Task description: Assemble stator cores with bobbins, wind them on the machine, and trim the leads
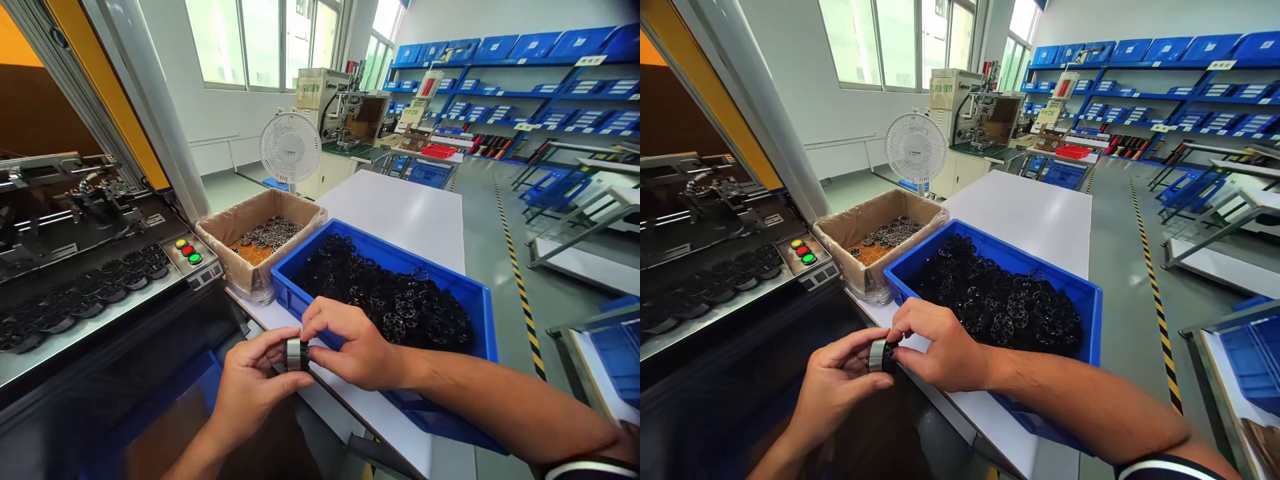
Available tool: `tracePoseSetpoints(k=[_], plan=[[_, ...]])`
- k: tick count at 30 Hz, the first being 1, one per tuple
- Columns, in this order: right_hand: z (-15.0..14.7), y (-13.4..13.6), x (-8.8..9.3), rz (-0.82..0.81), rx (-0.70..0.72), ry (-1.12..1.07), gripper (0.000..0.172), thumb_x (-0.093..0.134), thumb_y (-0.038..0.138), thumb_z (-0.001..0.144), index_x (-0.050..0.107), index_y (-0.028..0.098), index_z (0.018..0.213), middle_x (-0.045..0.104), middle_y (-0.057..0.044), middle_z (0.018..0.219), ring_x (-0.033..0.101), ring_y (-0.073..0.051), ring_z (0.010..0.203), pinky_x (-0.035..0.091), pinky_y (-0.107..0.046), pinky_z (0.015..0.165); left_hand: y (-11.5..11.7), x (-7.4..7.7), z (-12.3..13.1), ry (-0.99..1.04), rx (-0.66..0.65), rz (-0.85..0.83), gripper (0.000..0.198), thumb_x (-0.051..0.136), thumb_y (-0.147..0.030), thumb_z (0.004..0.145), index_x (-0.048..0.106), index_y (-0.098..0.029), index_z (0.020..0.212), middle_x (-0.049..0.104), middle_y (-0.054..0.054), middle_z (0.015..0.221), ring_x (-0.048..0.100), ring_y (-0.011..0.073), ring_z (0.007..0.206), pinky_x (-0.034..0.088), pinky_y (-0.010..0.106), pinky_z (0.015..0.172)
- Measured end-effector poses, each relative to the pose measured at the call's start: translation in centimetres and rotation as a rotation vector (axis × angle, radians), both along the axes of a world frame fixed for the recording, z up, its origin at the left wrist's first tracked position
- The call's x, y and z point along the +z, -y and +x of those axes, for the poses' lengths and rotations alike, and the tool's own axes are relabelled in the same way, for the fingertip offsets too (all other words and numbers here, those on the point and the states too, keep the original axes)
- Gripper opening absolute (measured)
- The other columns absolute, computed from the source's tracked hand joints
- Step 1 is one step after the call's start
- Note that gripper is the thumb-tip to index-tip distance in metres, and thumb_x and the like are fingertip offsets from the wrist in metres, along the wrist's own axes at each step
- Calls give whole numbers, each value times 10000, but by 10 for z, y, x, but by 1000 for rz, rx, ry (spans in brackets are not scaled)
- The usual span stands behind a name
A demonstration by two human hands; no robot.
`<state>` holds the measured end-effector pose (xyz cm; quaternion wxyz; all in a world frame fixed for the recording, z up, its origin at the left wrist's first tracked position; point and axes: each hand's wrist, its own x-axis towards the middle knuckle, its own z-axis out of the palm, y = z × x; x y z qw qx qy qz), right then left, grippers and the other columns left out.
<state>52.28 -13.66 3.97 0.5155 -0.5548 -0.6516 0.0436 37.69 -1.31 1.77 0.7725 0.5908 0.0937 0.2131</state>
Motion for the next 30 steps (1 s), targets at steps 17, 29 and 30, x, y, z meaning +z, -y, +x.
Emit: tracePoseSetpoints(k=[17,29,30], plan=[[0,3,-2,192,-19,435,303,652,125,884,589,127,1180,636,-144,1063,619,-203,995,585,-343,830,-3,-1,-7,53,107,34,471,884,-54,569,789,-230,994,806,48,954,766,193,877,599,187,762],[0,2,-4,223,-28,483,349,664,213,898,574,102,1217,653,-163,1036,633,-228,977,597,-393,829,-1,1,-6,74,74,-26,458,868,-24,580,787,-220,986,808,34,919,767,178,846,601,178,748],[0,1,-4,232,-26,477,376,682,237,890,575,81,1214,654,-172,1029,633,-234,973,596,-395,832,-1,1,-6,76,66,-28,457,863,-22,589,787,-222,992,808,31,914,767,171,841,598,171,749]])
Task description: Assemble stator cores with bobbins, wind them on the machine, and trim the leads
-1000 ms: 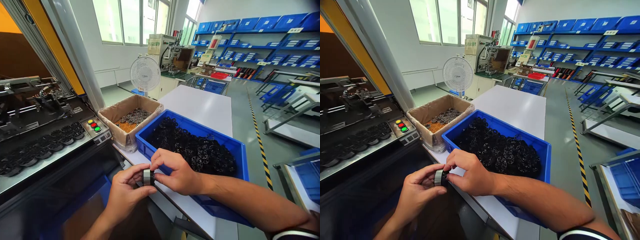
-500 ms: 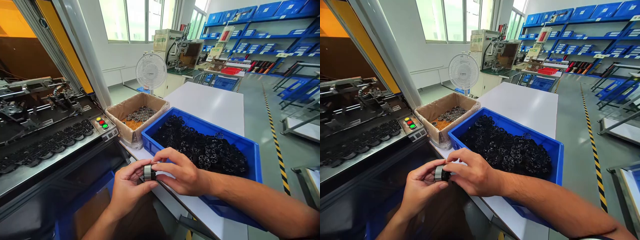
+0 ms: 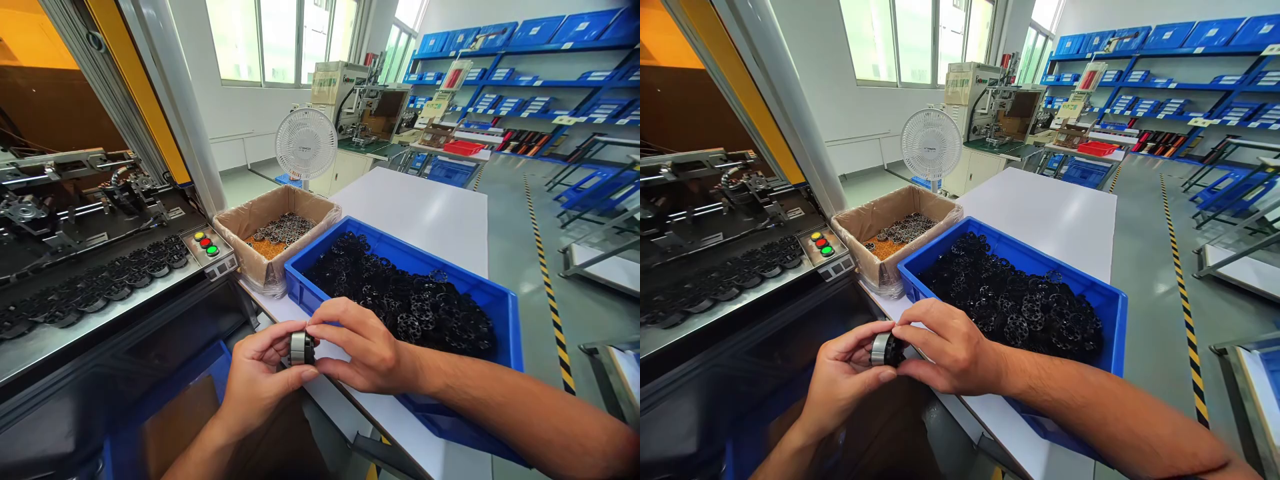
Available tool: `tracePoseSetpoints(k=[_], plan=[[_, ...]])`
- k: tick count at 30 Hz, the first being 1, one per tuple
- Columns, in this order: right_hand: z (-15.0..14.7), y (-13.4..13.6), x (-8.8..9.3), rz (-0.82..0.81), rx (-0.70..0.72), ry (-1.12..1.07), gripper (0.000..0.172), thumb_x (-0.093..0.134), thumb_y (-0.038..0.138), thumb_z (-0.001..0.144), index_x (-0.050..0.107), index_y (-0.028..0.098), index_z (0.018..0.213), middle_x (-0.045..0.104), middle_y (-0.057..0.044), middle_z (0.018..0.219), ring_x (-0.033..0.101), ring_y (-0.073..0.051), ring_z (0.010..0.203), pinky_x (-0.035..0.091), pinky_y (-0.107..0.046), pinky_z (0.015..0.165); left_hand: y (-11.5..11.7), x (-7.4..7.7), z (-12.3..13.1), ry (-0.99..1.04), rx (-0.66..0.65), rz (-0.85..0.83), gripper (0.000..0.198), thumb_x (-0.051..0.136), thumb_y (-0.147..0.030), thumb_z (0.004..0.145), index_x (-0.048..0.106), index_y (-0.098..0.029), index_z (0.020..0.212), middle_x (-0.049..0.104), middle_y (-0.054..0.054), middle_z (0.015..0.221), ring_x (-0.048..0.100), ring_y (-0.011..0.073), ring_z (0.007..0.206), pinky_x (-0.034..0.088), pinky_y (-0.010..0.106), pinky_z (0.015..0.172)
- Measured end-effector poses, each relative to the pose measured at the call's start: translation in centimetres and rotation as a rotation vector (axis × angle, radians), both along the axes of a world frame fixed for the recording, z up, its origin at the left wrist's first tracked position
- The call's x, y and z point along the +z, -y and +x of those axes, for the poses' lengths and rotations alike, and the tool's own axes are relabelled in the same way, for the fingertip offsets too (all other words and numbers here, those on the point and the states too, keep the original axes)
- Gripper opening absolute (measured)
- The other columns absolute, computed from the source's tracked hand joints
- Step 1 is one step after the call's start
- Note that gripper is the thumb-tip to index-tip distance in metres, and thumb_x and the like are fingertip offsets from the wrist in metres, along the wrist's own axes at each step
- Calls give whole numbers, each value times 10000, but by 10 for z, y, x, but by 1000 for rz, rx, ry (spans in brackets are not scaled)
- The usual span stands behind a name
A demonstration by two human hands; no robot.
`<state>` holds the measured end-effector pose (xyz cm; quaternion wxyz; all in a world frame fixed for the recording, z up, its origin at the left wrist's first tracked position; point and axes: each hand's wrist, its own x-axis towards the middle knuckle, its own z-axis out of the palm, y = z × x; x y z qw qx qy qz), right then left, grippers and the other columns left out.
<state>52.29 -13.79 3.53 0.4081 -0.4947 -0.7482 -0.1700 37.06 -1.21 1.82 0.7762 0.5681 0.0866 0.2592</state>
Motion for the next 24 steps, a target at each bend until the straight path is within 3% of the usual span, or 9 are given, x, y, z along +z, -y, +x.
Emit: tracePoseSetpoints(k=[5,10,15,19,24], plan=[[0,0,0,-15,-4,-7,327,678,168,881,596,95,1189,652,-162,1043,636,-220,988,593,-365,842,0,-2,-1,-6,-6,-33,467,862,-8,581,787,-229,986,808,22,902,765,158,826,590,158,745],[1,0,0,7,-23,10,375,676,240,897,579,114,1237,660,-149,1021,644,-224,958,604,-389,808,1,0,-1,-23,1,-42,450,863,-10,574,786,-202,974,808,43,895,767,171,809,600,181,738],[1,-1,-1,-4,-23,13,362,678,193,887,586,132,1231,663,-143,1028,649,-218,971,606,-377,809,2,2,-1,-22,18,-30,436,867,-21,572,785,-192,964,808,48,902,768,178,813,601,185,737],[2,0,-2,5,-4,30,367,697,228,877,598,86,1200,663,-170,1018,641,-235,970,603,-403,825,1,1,0,-19,-8,-28,428,868,-39,583,785,-204,969,808,43,892,768,172,805,599,179,735],[2,1,-4,0,3,42,362,643,148,890,590,128,1248,646,-152,1077,642,-217,1017,601,-374,840,0,1,1,-13,-5,-51,435,875,-44,572,788,-194,971,807,61,908,769,194,829,608,218,773]])
